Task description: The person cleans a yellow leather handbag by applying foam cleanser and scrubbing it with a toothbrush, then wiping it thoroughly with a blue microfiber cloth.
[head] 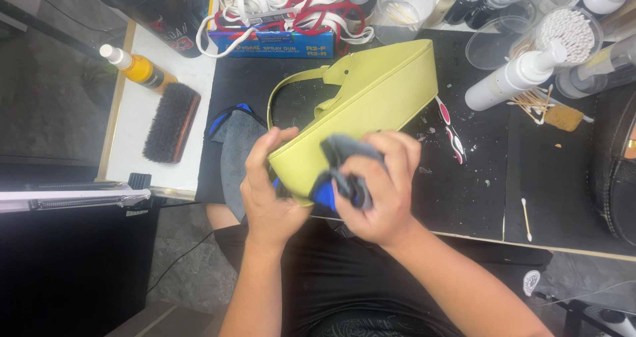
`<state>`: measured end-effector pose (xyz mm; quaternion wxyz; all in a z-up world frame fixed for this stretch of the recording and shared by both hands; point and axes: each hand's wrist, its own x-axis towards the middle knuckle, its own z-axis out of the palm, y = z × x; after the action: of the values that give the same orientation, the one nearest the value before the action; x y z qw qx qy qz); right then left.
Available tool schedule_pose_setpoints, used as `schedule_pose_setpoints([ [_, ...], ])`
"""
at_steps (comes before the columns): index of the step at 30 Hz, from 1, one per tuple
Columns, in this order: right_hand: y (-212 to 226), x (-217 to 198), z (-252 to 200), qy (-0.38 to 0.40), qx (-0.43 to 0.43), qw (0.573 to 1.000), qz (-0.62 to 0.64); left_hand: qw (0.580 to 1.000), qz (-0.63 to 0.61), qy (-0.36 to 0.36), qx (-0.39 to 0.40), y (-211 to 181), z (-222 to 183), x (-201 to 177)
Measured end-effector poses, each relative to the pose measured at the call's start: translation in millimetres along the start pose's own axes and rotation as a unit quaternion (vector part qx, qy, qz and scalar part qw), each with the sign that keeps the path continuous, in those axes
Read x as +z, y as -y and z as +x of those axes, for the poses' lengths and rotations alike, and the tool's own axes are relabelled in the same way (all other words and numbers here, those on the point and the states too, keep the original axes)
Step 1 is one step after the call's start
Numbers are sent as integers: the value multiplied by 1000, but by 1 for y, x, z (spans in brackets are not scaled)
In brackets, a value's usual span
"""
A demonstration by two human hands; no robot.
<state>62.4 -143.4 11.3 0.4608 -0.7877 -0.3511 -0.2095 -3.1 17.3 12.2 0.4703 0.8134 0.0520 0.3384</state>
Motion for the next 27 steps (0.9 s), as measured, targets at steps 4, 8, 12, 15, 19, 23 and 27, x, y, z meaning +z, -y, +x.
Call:
schedule_pose_setpoints([
  [4,-19,-27,-23,-1,40,998,-56,976,198,42,74,-29,10,-8],
  [8,-80,-67,-56,-29,155,970,-183,932,324,137,86,-56,20,-5],
  [12,-131,-116,-95,0,192,934,-301,893,416,160,70,-68,35,7],
  [15,-151,-126,-119,20,232,920,-315,893,415,157,79,-73,38,22],
  [19,-156,-125,-128,13,199,925,-325,922,332,178,87,-77,36,30],
  [23,-147,-121,-125,2,185,930,-316,944,286,133,100,-63,28,6],
  [27,-137,-120,-114,-2,170,915,-367,965,225,84,105,-35,12,-20],
])
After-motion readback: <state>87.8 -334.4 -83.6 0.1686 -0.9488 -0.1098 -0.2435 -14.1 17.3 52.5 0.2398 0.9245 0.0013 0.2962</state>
